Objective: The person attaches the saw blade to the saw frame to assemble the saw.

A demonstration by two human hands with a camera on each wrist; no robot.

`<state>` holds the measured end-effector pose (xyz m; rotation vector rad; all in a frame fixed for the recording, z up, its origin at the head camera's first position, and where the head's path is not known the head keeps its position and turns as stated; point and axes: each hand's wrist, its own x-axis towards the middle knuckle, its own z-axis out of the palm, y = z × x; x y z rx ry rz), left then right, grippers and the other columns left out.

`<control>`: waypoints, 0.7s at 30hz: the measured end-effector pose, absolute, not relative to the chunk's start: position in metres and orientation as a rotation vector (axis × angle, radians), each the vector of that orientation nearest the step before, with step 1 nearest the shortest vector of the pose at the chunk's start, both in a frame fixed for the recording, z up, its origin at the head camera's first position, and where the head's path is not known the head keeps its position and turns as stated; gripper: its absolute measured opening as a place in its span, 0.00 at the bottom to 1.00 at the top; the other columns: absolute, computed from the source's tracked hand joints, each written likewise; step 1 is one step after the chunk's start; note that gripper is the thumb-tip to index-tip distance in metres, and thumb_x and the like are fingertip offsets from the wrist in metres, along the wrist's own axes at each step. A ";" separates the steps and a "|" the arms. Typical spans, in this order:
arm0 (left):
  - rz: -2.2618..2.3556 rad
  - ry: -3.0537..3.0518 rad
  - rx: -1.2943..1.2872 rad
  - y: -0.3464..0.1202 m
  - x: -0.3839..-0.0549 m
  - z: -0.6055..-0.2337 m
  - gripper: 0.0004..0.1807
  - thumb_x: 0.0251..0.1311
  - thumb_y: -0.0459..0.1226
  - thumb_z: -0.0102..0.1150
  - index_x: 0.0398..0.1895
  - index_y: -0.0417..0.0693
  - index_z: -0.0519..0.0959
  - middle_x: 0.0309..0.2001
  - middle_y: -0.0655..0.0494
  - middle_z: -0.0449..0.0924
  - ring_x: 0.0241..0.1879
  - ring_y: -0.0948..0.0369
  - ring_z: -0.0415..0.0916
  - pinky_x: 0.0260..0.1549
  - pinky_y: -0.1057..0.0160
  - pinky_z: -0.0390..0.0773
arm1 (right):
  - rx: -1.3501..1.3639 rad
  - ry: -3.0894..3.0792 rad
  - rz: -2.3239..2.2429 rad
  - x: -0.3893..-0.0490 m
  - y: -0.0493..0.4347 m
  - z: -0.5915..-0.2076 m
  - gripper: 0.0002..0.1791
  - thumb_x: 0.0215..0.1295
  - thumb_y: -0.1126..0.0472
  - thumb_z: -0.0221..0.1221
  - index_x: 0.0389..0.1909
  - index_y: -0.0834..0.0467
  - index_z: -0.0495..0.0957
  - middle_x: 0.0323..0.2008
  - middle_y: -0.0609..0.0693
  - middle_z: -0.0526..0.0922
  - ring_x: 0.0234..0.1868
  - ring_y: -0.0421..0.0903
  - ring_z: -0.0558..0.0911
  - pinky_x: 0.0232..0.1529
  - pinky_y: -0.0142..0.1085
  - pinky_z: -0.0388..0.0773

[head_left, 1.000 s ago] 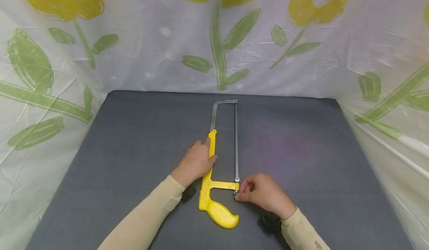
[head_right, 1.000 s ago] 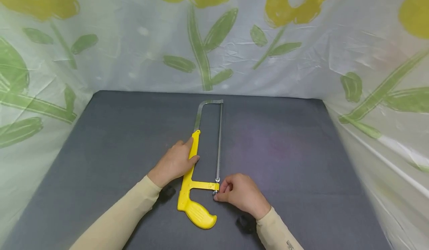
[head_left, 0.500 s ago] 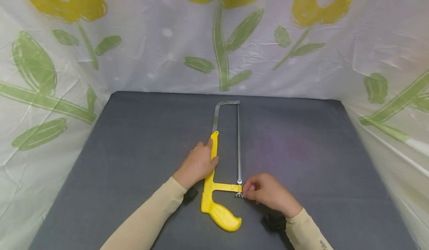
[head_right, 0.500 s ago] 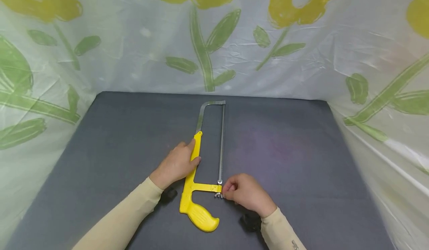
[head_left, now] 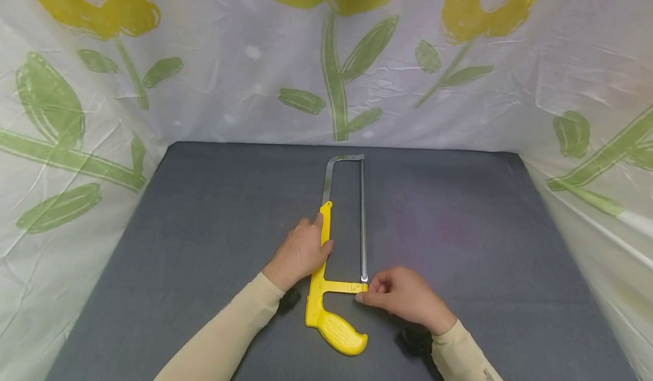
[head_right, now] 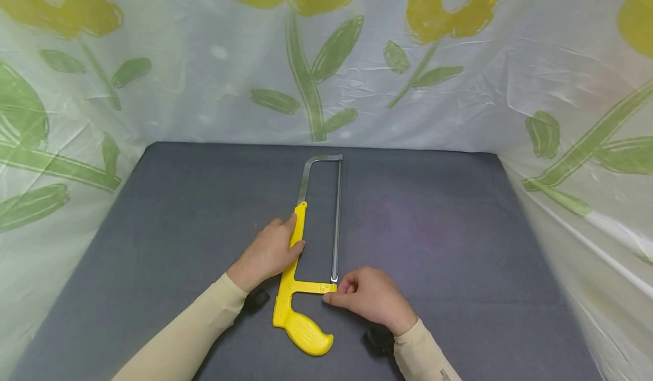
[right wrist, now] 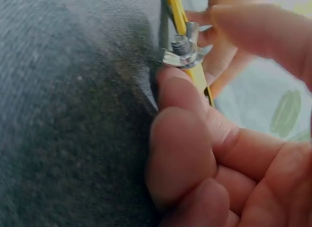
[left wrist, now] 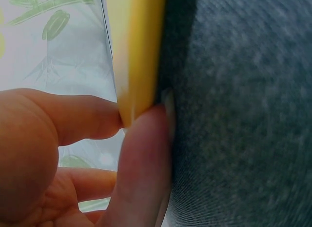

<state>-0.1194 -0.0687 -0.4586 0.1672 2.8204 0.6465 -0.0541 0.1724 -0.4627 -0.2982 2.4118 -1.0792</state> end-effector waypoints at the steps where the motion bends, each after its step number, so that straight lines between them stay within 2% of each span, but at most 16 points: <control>1: 0.645 2.821 0.167 -0.069 -0.119 -0.459 0.41 0.74 0.45 0.67 0.83 0.38 0.64 0.57 0.36 0.80 0.30 0.56 0.76 0.27 0.63 0.79 | -0.298 2.419 -1.072 -0.054 0.172 -0.463 0.15 0.63 0.45 0.75 0.23 0.47 0.85 0.17 0.38 0.77 0.18 0.37 0.73 0.21 0.31 0.66; 6: 0.648 2.826 0.179 -0.069 -0.119 -0.459 0.41 0.74 0.45 0.67 0.83 0.37 0.64 0.56 0.36 0.80 0.29 0.56 0.76 0.25 0.64 0.77 | -0.324 2.402 -1.083 -0.054 0.173 -0.464 0.13 0.63 0.49 0.75 0.24 0.47 0.84 0.17 0.37 0.77 0.18 0.35 0.72 0.22 0.30 0.65; 13: 0.652 2.816 0.180 -0.069 -0.120 -0.458 0.41 0.74 0.45 0.67 0.83 0.37 0.64 0.56 0.36 0.80 0.28 0.57 0.76 0.25 0.65 0.77 | -0.371 2.360 -1.123 -0.057 0.177 -0.465 0.05 0.64 0.61 0.72 0.29 0.51 0.86 0.20 0.39 0.79 0.19 0.35 0.73 0.22 0.30 0.69; 17: 0.659 2.820 0.185 -0.069 -0.120 -0.458 0.41 0.74 0.45 0.67 0.83 0.37 0.64 0.55 0.36 0.80 0.28 0.57 0.76 0.24 0.65 0.76 | -0.332 2.370 -1.110 -0.057 0.176 -0.467 0.07 0.61 0.60 0.74 0.27 0.49 0.86 0.20 0.39 0.80 0.19 0.37 0.75 0.22 0.32 0.72; 21: 0.655 2.821 0.181 -0.069 -0.120 -0.459 0.41 0.74 0.45 0.67 0.83 0.36 0.64 0.55 0.36 0.80 0.27 0.57 0.76 0.23 0.64 0.76 | -0.302 2.376 -1.089 -0.056 0.174 -0.466 0.09 0.58 0.56 0.79 0.26 0.48 0.86 0.19 0.39 0.80 0.20 0.37 0.75 0.22 0.31 0.69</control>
